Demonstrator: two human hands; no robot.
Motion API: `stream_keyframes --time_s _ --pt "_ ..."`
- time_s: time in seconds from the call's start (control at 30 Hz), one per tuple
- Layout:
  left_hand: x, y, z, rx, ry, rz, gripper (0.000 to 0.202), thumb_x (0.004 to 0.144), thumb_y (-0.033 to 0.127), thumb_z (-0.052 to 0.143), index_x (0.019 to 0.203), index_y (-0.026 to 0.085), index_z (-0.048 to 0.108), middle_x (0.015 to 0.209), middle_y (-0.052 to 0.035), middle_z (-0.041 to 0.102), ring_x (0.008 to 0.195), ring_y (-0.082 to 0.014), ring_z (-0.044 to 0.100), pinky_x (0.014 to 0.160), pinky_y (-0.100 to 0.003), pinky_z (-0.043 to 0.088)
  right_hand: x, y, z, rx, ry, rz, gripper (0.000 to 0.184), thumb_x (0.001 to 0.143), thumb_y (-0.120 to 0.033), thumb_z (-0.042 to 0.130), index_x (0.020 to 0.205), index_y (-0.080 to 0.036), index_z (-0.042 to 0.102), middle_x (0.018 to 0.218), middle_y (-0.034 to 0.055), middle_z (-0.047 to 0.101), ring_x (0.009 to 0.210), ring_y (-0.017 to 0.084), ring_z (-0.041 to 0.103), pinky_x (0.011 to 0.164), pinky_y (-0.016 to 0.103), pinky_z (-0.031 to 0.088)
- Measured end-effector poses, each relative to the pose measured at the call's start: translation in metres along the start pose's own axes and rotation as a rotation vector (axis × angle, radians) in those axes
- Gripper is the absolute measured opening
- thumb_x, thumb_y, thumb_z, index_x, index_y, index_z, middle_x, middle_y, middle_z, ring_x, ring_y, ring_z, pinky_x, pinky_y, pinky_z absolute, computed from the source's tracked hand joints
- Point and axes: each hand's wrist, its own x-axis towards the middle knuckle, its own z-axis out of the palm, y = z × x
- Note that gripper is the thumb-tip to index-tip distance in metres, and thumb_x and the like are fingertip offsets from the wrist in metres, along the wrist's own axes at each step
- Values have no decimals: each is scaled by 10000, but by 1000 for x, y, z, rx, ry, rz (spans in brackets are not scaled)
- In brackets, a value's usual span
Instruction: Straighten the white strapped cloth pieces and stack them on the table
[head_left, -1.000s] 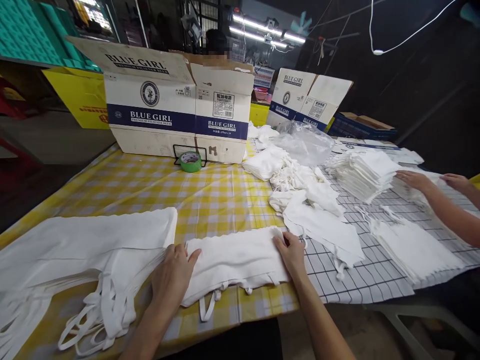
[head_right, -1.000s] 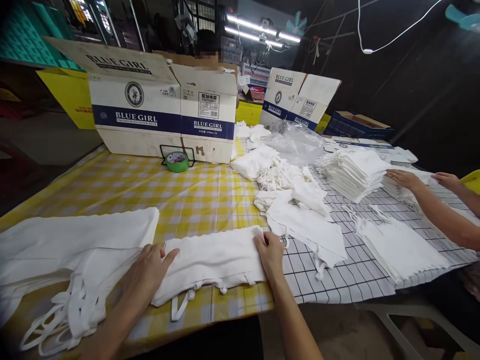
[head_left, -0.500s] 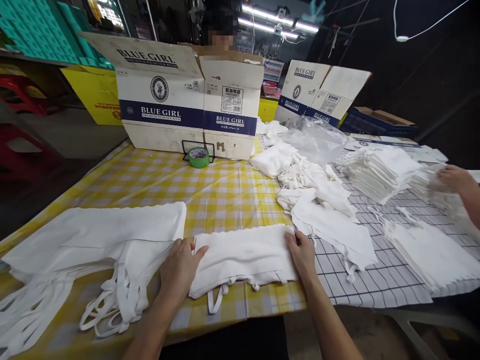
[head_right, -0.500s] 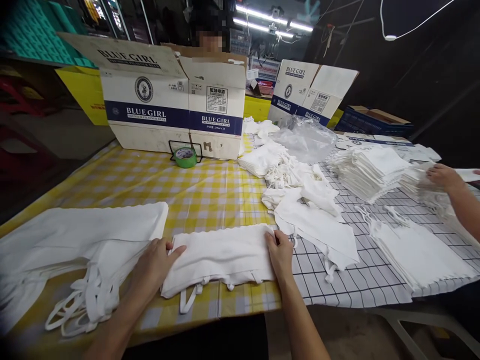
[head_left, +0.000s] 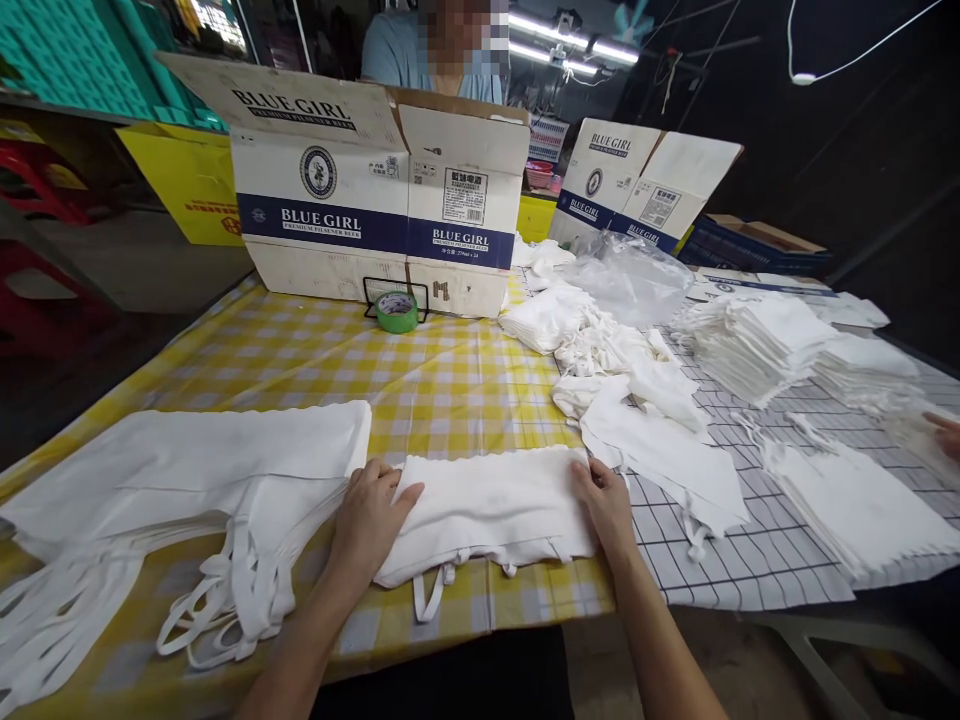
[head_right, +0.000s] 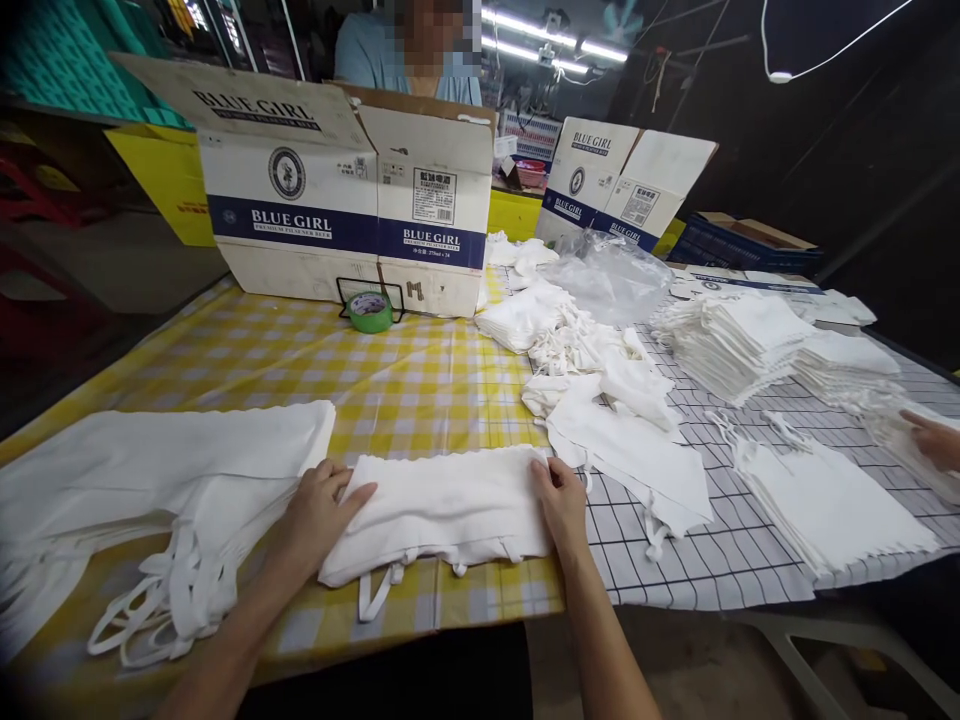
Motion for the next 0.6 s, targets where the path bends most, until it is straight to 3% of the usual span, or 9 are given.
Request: stream_keyframes --time_s 0.13,0.23,0.4,0.6 --pt "6 12 -38 -510 -116 -20 352 812 505 507 907 186 624 978 -55 643 881 -222 598 758 -314 489 3 -18 -26 322 -96 67 316 797 -501 556 800 -191 619 715 26 626 680 195 564 603 283 455" --pt "16 27 -72 -823 -190 -21 424 773 492 589 1058 179 618 963 -56 689 891 -238 621 742 -312 516 16 -40 -52 477 -35 21 270 772 -451 621 883 -208 661 813 38 666 803 222 602 695 316 491" --pt "41 57 -112 -935 -29 59 479 708 494 669 1058 167 653 924 -57 710 830 -240 635 691 -310 538 47 -86 -91 618 24 -151 222 745 -383 684 901 -227 704 810 34 677 864 225 614 757 344 497" --pt "75 75 -134 -972 73 160 487 713 502 665 1046 147 648 861 -47 705 745 -197 639 665 -296 541 75 -126 -112 644 2 -286 187 761 -378 675 869 -229 713 786 22 678 770 196 616 674 311 482"
